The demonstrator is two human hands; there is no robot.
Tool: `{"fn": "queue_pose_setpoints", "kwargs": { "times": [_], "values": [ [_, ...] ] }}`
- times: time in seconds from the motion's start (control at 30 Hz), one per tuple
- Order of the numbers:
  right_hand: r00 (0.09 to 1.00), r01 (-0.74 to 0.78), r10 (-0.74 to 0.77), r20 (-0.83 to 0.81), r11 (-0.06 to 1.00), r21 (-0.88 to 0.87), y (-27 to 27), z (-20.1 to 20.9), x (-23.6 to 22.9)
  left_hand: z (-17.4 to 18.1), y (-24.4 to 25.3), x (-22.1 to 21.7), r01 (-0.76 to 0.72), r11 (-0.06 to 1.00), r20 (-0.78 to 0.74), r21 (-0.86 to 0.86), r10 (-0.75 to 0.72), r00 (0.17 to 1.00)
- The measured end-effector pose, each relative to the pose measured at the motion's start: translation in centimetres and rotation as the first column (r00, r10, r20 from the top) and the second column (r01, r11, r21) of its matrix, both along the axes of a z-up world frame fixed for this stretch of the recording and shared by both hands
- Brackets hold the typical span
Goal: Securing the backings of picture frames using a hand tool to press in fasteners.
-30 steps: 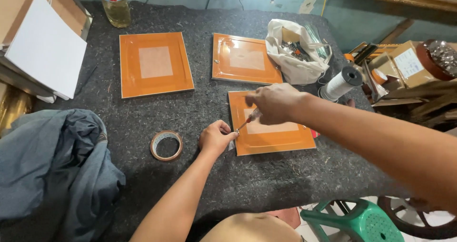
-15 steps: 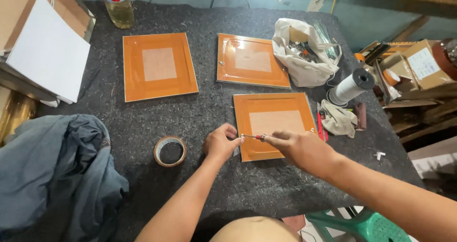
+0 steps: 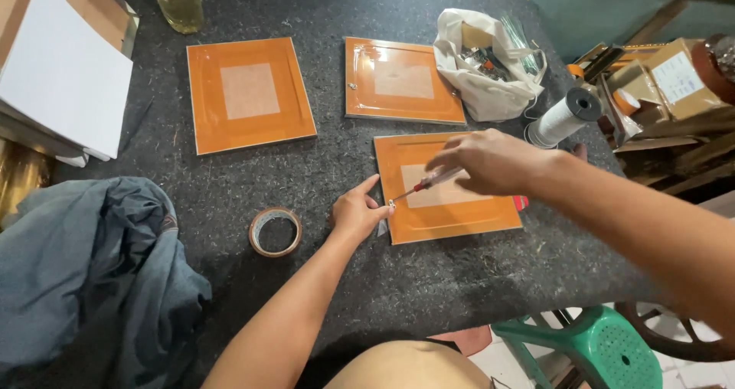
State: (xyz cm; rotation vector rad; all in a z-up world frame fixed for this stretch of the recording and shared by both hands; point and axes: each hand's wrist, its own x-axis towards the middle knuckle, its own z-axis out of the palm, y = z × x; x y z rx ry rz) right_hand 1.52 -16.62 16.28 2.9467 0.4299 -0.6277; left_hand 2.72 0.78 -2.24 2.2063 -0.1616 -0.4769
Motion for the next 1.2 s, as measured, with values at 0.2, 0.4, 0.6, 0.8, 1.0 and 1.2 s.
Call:
{"fn": "queue_pose_setpoints", "kwargs": {
  "times": [0.2,0.4,0.6,0.8,1.0,1.2],
  "values": [
    [0.990,0.144,-0.133,-0.057,0.937,0.318,0.9,-1.4,-0.6,0.4,0.1,-0.1,-0.007,1.000,-0.013,0.024,0.007,1.000],
    [0.946,0.309,-0.292,-0.138,0.943,0.123,-1.2,-3.2,1.1,0.9,0.2,0.0,-0.014,0.999,-0.034,0.033,0.015,0.999],
    [0.926,-0.357,0.377,-0.012,0.887,0.293,0.1,-0.1,0.4,0.8,0.1,0.4,0.042,0.994,-0.030,0.101,-0.039,0.999],
    [0.965,0.219,-0.184,-0.186,0.958,0.186,0.5,-2.8,3.4,1.2,0.0,0.5,0.053,0.992,-0.023,0.116,-0.051,0.998],
    [0.897,-0.443,0.434,0.086,0.884,0.151,-2.3,-1.6,2.3,3.1,-0.4,-0.3,0.035,0.989,-0.030,0.145,-0.031,0.999],
    [0.953,-0.278,0.302,-0.036,0.914,0.296,-1.9,-2.1,1.5,2.0,-0.5,-0.1,0.038,0.978,-0.023,0.206,-0.034,0.999]
  ]
}}
